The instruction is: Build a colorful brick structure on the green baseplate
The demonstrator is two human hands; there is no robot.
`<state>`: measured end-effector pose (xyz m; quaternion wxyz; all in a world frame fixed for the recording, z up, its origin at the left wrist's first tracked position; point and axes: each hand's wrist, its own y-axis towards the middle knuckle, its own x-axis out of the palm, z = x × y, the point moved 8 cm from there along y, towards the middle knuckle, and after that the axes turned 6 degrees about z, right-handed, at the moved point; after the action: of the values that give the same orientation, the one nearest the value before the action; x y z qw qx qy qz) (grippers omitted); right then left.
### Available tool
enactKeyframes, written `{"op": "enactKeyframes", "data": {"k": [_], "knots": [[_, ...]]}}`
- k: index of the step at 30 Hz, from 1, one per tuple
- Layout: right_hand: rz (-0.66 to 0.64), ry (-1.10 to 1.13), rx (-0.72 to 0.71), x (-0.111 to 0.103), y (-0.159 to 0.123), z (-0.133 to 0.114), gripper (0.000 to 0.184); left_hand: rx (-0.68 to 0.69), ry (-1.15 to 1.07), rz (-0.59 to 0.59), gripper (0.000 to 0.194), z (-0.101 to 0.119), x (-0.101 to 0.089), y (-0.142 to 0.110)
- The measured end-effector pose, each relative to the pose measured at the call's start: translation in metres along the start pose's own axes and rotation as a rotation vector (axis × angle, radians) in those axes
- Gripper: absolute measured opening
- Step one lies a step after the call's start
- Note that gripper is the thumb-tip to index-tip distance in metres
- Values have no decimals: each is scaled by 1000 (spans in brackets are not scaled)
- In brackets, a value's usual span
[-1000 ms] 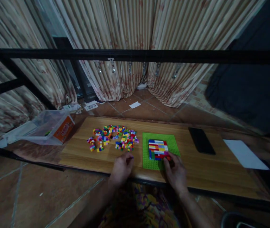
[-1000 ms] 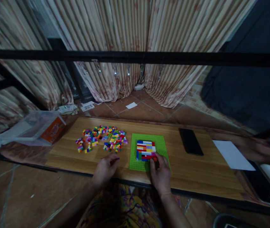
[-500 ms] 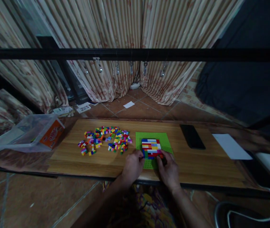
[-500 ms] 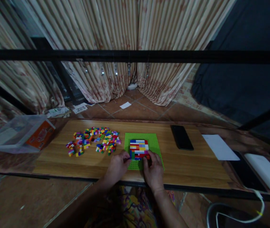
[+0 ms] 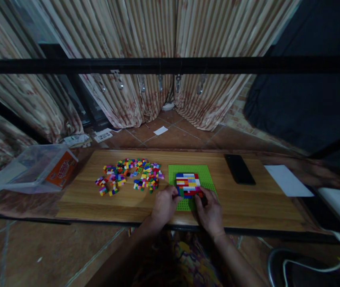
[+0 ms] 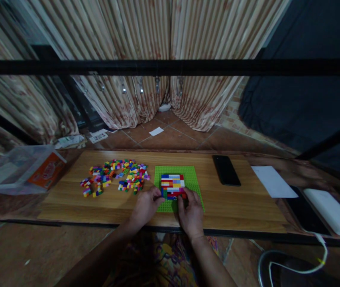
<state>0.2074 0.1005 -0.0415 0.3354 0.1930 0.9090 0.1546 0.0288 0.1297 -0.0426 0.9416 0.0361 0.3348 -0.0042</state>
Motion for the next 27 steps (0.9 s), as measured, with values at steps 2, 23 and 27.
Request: {"op": "enactKeyframes", "data": {"k": [2, 23, 27], "knots": [[-1, -4, 1, 0, 0, 1, 33, 4, -6, -1, 7, 0, 0, 0], [5, 2, 1, -1, 0, -2, 34, -23, -140, -12, 8, -6, -6, -4], [-3, -6, 20, -1, 0, -1, 34, -60, -132, -7, 8, -8, -3, 3]]}}
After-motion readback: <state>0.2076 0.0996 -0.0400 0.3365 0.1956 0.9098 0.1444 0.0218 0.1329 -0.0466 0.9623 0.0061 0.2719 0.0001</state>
